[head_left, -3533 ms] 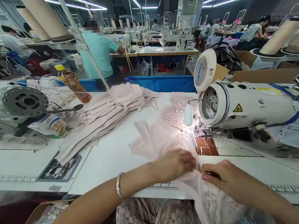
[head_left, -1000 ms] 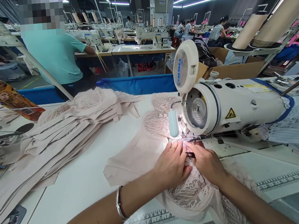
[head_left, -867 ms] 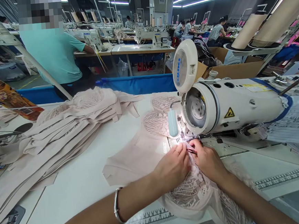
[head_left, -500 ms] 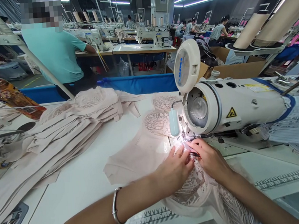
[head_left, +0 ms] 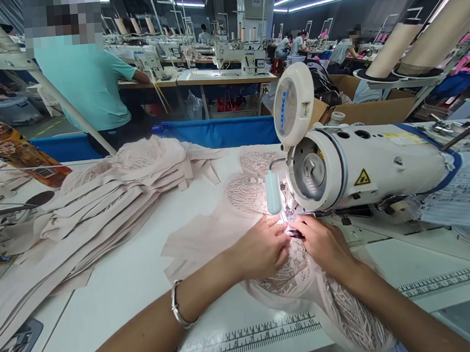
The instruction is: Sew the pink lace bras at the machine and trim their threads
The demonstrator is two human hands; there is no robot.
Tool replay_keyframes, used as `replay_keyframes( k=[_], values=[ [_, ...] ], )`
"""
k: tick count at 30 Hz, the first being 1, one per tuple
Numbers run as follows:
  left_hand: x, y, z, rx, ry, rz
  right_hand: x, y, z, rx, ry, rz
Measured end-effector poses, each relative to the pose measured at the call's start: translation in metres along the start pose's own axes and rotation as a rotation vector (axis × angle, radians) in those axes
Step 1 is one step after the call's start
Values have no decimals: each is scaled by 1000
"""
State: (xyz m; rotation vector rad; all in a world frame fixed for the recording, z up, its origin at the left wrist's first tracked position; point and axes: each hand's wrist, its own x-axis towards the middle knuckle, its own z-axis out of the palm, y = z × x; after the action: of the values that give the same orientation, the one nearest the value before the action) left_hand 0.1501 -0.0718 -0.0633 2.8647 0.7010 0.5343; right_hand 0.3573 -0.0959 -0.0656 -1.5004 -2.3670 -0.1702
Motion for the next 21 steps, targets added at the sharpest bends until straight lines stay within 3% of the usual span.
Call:
replay_keyframes(
  k=[5,10,14,16,18,21],
  values=[
    [-2,14,8,140,-48,20,-42,-11,-19,7,-21,130],
    [-6,25,15,176,-60,131,-81,-16,-8,-64,14,141],
    [-8,22,12,151,-48,96,-73,-1,-1,-22,97,-6],
    [-7,18,10,116,-52,118,-63,11,-3,1,109,-12],
    [-5,15,9,69,-49,118,-52,21,-6,58,67,41],
    [-3,14,7,8,-28,84,-40,31,-12,151,-104,93]
  ],
)
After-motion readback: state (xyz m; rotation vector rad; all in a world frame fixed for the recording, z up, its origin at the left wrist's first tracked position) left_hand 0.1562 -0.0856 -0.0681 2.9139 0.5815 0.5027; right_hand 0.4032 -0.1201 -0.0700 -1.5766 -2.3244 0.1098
